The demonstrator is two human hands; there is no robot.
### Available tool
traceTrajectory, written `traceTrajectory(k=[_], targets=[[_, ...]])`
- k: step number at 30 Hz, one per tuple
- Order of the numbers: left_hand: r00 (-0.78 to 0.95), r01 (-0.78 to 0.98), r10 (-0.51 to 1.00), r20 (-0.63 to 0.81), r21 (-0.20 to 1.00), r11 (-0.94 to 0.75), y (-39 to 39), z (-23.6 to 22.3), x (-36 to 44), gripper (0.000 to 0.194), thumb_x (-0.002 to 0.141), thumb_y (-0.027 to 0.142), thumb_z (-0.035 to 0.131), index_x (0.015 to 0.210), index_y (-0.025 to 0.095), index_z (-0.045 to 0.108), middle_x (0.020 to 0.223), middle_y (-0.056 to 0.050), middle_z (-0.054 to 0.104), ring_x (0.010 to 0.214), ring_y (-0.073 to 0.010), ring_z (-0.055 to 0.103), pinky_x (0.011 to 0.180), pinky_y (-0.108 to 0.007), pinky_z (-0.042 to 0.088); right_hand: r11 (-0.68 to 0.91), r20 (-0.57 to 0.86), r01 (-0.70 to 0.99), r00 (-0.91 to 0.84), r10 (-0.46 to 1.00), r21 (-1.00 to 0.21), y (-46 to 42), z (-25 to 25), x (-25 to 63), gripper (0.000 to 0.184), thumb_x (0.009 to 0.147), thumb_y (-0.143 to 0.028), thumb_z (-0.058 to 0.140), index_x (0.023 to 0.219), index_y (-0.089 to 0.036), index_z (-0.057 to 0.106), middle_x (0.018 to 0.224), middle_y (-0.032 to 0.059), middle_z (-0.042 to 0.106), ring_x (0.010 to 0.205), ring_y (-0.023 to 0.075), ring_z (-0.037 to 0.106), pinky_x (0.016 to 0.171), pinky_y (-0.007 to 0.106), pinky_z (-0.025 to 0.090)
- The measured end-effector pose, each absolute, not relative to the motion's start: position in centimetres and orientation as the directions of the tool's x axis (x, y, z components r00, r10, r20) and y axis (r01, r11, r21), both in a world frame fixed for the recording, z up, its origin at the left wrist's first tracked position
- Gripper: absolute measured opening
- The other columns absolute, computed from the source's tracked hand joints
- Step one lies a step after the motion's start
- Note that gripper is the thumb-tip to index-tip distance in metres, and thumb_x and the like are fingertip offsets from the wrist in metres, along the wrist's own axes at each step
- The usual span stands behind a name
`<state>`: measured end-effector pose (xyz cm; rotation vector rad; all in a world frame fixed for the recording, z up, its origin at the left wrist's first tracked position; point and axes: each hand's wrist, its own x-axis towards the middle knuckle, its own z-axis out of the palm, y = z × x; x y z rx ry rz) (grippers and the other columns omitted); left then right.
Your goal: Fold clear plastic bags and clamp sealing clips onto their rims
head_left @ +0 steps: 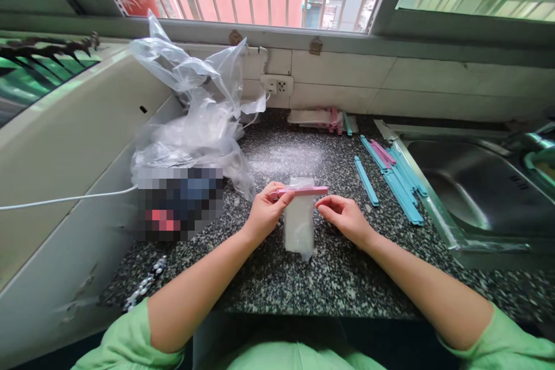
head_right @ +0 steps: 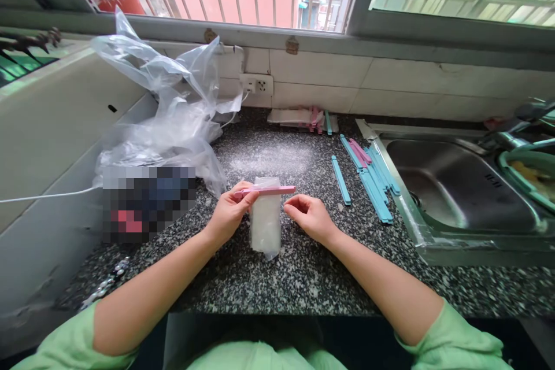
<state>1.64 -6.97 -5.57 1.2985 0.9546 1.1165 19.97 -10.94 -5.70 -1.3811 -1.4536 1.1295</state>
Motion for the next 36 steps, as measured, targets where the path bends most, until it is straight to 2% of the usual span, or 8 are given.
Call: traceTrajectory(k=[7,12,16,21,24,29,32,36], targets=[[0.228,-0.066,0.972,0.059,0.997,-0.045,-6.9,-6.2,2.0,0.033,0.066,0.047,0.065,0.072,0.015,0.061,0.076,-0.001,0.053,0.062,-0.0096,0.045,0.056,-0.021,0.037,0.069,0.041,0.337,-0.087,0.995,-0.939,-11.4,-6.7,19.4,0.021,0.072,-0.033,0.060,0.060,-0.018,0.052,0.055,-0.0021,0.053,0.050,0.0097,0.046,0.049,0.023,0.039],[0.153,-0.118,0.988,0.001,0.993,0.017,-6.6,-6.7,1.8,0.035,0.067,0.049,0.064,0.072,0.015,0.059,0.065,0.002,0.054,0.060,-0.0098,0.046,0.058,-0.021,0.039,0.224,0.276,0.339,0.113,0.954,-0.914,-11.0,-6.8,20.2,0.029,0.075,-0.035,0.060,0.098,-0.022,0.050,0.070,-0.0016,0.057,0.056,0.0114,0.052,0.055,0.025,0.044],[0.211,-0.086,0.977,-0.035,0.995,0.054,-6.6,-6.7,1.8,0.037,0.064,0.049,0.065,0.073,0.014,0.057,0.066,0.002,0.055,0.061,-0.0101,0.047,0.057,-0.021,0.038,0.368,0.448,0.663,-0.054,0.892,-0.652,-10.9,-6.6,20.7,0.021,0.078,-0.032,0.057,0.096,-0.022,0.058,0.079,0.0033,0.064,0.059,0.0130,0.055,0.061,0.028,0.044],[0.237,-0.039,0.971,-0.016,0.999,0.026,-6.2,-7.3,2.0,0.035,0.066,0.047,0.064,0.070,0.014,0.056,0.063,0.002,0.054,0.060,-0.0101,0.047,0.059,-0.022,0.038,0.410,0.443,0.833,-0.229,0.867,-0.371,-10.9,-7.5,20.4,0.018,0.084,-0.030,0.049,0.087,-0.019,0.063,0.076,0.0060,0.069,0.068,0.0177,0.062,0.063,0.028,0.043],[0.273,0.024,0.962,-0.030,0.999,0.025,-5.8,-7.5,2.4,0.032,0.066,0.045,0.063,0.070,0.014,0.056,0.063,0.001,0.056,0.061,-0.0115,0.049,0.061,-0.023,0.039,0.346,0.407,0.866,-0.187,0.894,-0.362,-10.4,-7.9,20.5,0.018,0.083,-0.029,0.049,0.083,-0.018,0.063,0.076,0.0055,0.069,0.068,0.0178,0.063,0.063,0.027,0.042],[0.332,0.219,0.937,-0.107,0.975,0.034,-4.1,-6.5,3.7,0.025,0.062,0.028,0.064,0.080,0.012,0.058,0.072,-0.002,0.063,0.066,-0.0146,0.055,0.062,-0.024,0.042,0.001,0.275,0.928,0.109,0.955,-0.372,-7.9,-7.2,21.8,0.021,0.081,-0.035,0.052,0.085,-0.018,0.062,0.075,0.0047,0.070,0.068,0.0195,0.065,0.059,0.026,0.038],[0.357,0.377,0.916,-0.182,0.925,0.037,-2.0,-5.7,4.9,0.014,0.061,0.018,0.060,0.074,0.012,0.060,0.061,0.001,0.060,0.056,-0.0125,0.053,0.055,-0.022,0.040,-0.172,0.227,0.927,0.256,0.940,-0.334,-5.5,-6.6,22.5,0.021,0.082,-0.036,0.051,0.089,-0.019,0.062,0.081,0.0035,0.070,0.074,0.0197,0.065,0.061,0.026,0.037],[0.281,0.448,0.948,-0.150,0.894,0.009,1.5,-5.6,6.6,0.007,0.059,0.010,0.056,0.065,0.013,0.060,0.050,0.003,0.053,0.049,-0.0118,0.049,0.052,-0.022,0.038,-0.259,0.229,0.916,0.335,0.914,-0.305,-2.5,-6.3,23.2,0.024,0.084,-0.037,0.047,0.093,-0.019,0.061,0.085,0.0051,0.070,0.079,0.0213,0.065,0.062,0.026,0.038]])
